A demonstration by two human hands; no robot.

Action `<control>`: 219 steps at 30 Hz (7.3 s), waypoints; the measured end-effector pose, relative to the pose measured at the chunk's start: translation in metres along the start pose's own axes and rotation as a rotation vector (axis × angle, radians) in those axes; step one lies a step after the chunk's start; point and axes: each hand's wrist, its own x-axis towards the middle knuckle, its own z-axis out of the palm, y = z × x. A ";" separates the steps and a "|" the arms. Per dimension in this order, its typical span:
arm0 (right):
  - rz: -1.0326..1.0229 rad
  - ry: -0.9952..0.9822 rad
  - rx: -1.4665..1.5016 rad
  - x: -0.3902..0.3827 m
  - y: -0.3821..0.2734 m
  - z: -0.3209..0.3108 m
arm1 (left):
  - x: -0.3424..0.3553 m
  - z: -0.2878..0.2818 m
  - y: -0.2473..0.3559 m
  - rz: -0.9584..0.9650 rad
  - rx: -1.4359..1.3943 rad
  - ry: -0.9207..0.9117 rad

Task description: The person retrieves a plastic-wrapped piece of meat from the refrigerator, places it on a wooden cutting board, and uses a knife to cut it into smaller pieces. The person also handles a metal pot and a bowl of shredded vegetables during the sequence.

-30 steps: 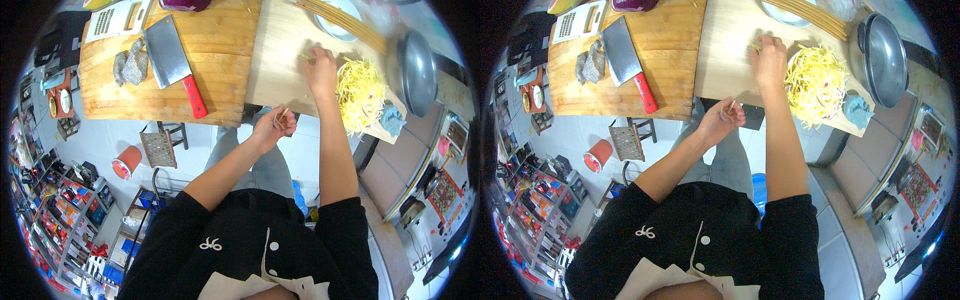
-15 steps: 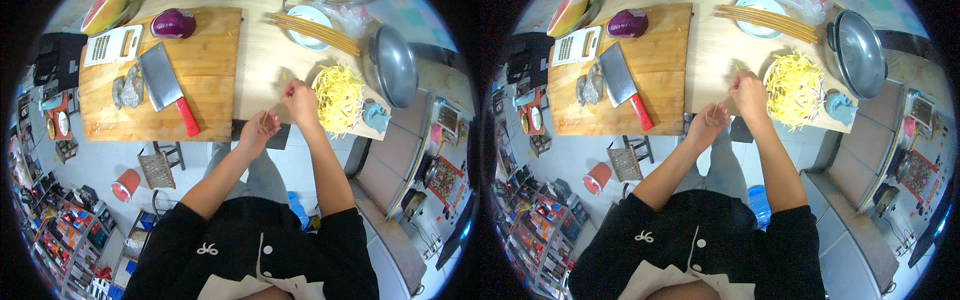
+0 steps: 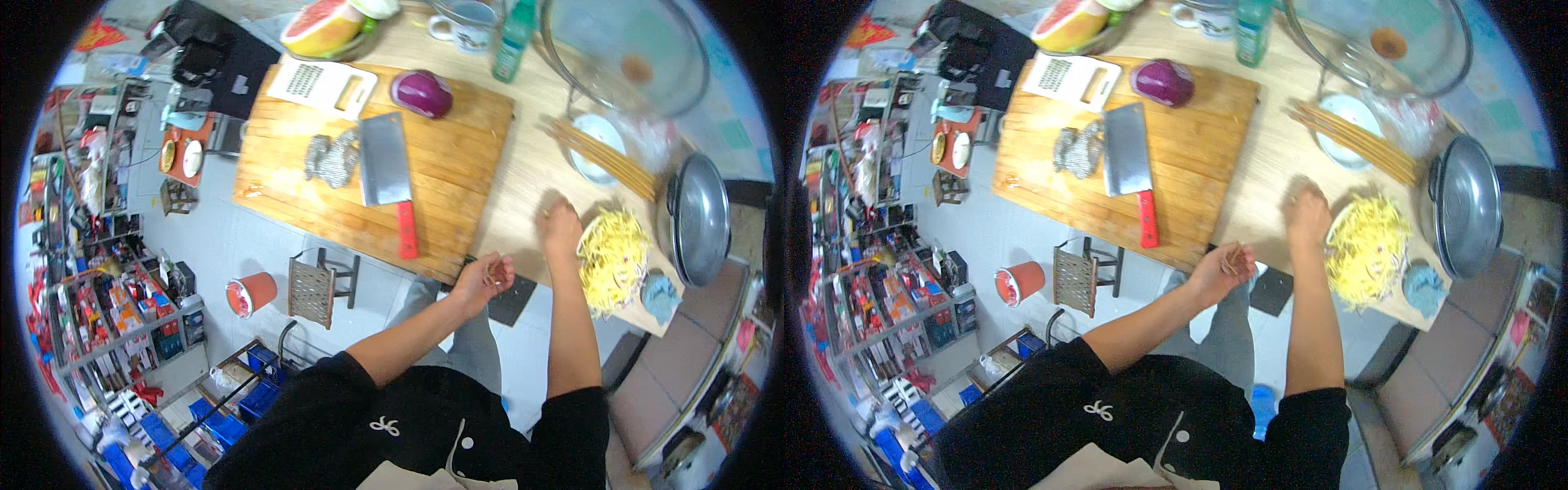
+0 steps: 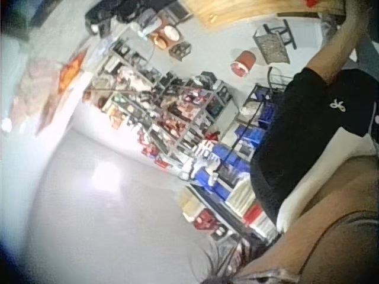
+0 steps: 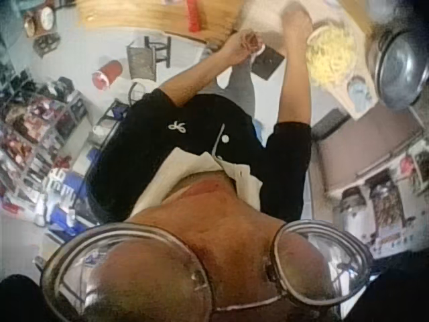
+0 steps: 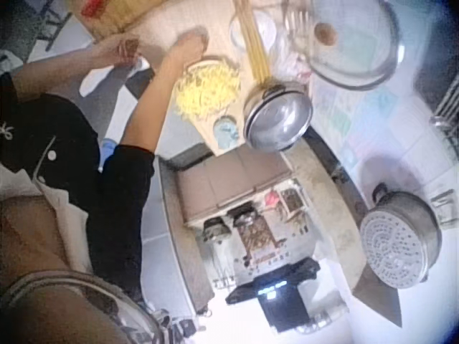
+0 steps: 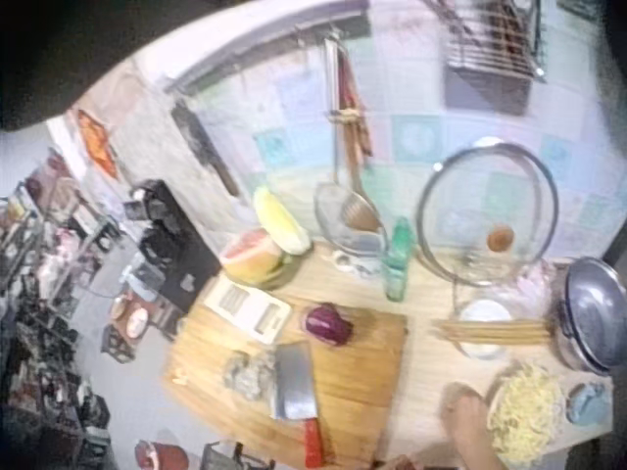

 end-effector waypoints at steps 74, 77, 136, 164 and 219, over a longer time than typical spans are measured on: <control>0.216 0.317 0.808 -0.193 0.161 -0.166 | -0.016 0.180 -0.055 1.433 1.732 -0.639; 0.148 0.304 0.851 -0.187 0.134 -0.162 | -0.047 0.144 -0.011 1.333 1.761 -0.482; 1.268 -0.441 0.563 -0.732 0.379 0.178 | -0.106 -0.181 0.020 0.522 2.543 0.676; 0.679 -0.124 0.328 -0.596 0.254 0.101 | -0.266 -0.367 -0.028 0.556 2.080 0.818; 1.234 -0.569 -0.355 -0.750 0.900 -0.069 | 0.115 0.202 -0.565 0.301 2.858 -0.680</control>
